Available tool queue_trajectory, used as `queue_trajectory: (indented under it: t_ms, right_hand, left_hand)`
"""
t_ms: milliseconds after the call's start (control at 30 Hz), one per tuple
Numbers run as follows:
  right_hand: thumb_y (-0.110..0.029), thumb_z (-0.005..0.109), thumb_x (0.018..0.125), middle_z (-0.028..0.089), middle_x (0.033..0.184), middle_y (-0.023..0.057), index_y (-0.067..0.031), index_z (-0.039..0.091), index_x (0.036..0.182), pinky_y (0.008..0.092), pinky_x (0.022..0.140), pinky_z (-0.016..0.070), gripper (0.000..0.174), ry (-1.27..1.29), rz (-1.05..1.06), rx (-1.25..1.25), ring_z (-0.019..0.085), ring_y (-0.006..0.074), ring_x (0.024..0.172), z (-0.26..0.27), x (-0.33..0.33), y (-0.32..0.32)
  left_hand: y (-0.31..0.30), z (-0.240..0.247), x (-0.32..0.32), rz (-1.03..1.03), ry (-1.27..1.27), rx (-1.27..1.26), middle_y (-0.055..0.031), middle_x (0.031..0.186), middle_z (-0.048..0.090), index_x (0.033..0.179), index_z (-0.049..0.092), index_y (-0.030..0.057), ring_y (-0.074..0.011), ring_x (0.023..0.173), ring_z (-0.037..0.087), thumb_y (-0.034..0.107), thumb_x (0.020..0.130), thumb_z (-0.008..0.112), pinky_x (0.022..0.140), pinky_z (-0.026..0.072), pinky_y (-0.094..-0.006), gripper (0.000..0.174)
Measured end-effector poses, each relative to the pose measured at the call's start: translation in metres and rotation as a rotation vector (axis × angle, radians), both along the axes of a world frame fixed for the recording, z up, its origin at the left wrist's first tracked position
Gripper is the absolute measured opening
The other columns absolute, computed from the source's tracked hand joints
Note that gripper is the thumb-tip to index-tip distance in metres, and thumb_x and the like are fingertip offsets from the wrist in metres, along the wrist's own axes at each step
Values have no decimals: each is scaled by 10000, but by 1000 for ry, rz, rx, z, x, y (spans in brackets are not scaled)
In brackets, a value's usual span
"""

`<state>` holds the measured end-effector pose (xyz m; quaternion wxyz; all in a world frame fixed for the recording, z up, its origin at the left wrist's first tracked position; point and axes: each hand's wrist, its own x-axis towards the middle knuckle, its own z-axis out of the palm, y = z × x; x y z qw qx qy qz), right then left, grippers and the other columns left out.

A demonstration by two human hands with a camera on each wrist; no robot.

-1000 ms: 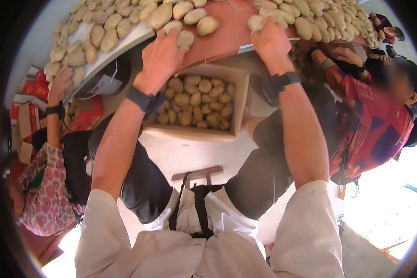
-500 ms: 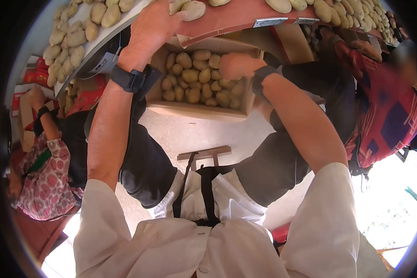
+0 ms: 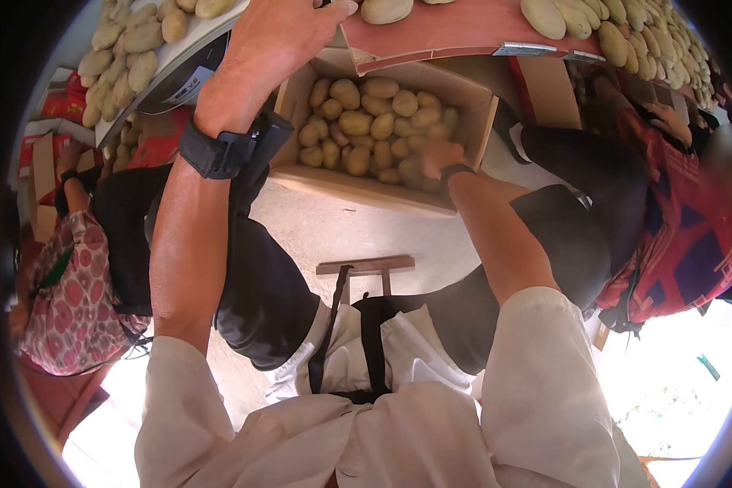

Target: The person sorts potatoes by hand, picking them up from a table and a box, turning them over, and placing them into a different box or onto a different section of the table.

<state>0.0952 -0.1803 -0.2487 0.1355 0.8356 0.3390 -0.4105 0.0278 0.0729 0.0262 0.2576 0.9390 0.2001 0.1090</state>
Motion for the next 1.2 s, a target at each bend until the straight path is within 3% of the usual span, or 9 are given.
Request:
queue_trajectory:
  t_ms: [200, 500, 633, 733, 800, 867, 1067, 1100, 1200]
  right_hand:
    - [-149, 634, 845, 663, 1234, 247, -5, 719, 1118, 458, 930, 542, 319, -243, 106, 75, 662, 425, 1143, -29, -4, -9]
    - [-269, 569, 876, 669, 1302, 191, -24, 690, 1219, 440, 967, 522, 439, 142, 12, -148, 639, 370, 1199, -21, 20, 8]
    - [-316, 574, 860, 653, 1332, 189, -98, 669, 1295, 439, 1017, 495, 495, 213, 55, -32, 601, 377, 1254, -29, 13, 3]
    - [-360, 626, 811, 656, 1332, 171, -190, 618, 1394, 426, 1014, 501, 607, 199, 82, -5, 612, 356, 1244, -4, -4, 16]
    - [-365, 633, 826, 691, 1252, 148, -180, 663, 1316, 432, 962, 522, 525, 156, 109, 31, 644, 340, 1185, -4, -15, 14]
    - [-370, 640, 841, 725, 1172, 126, -170, 709, 1239, 437, 910, 544, 450, 124, 136, 63, 676, 324, 1126, -10, -19, 15]
    - [-432, 655, 786, 692, 1272, 138, -213, 600, 1410, 408, 974, 522, 664, 217, 223, -141, 648, 318, 1198, -3, -10, 34]
    - [-446, 666, 780, 694, 1267, 139, -188, 622, 1378, 407, 976, 521, 653, 239, 209, -91, 650, 319, 1194, -4, -10, 31]
    - [-460, 686, 772, 693, 1268, 143, -135, 661, 1316, 404, 985, 514, 634, 256, 146, 0, 646, 322, 1200, -4, -11, 28]
  left_hand:
    - [11, -3, -1, -32, 44, -27, -299, 1088, 671, 1141, 600, -77, -436, 1063, 644, 213, 909, 662, 904, 515, -490, 376]
    - [13, -8, 2, -34, 46, 56, -302, 1047, 680, 1073, 638, -81, -447, 1030, 651, 225, 920, 662, 880, 523, -489, 343]
    - [6, 0, -3, 6, 68, 9, -309, 1034, 671, 1090, 626, -81, -455, 1031, 643, 216, 901, 679, 881, 520, -497, 356]
    - [11, -11, -2, -70, 79, 86, -252, 1083, 679, 1171, 615, -71, -389, 1050, 655, 247, 976, 613, 874, 528, -458, 373]
    - [18, -37, 1, -85, -50, 63, -235, 1010, 685, 1079, 640, -19, -424, 939, 689, 258, 891, 700, 789, 554, -511, 341]
    - [17, -37, 0, -83, -78, 76, -245, 978, 692, 1054, 634, -34, -439, 955, 674, 260, 906, 671, 823, 535, -524, 332]
    - [13, -33, -7, -46, -29, 81, -225, 975, 688, 1043, 625, -31, -423, 954, 680, 259, 923, 667, 802, 549, -515, 317]
    - [13, -31, -8, -16, 29, 75, -208, 1002, 710, 1182, 655, -16, -394, 956, 675, 317, 927, 683, 842, 526, -467, 421]
    - [17, -31, -7, -10, 78, 58, -201, 1000, 716, 1194, 657, -9, -389, 958, 679, 314, 928, 683, 840, 528, -465, 419]
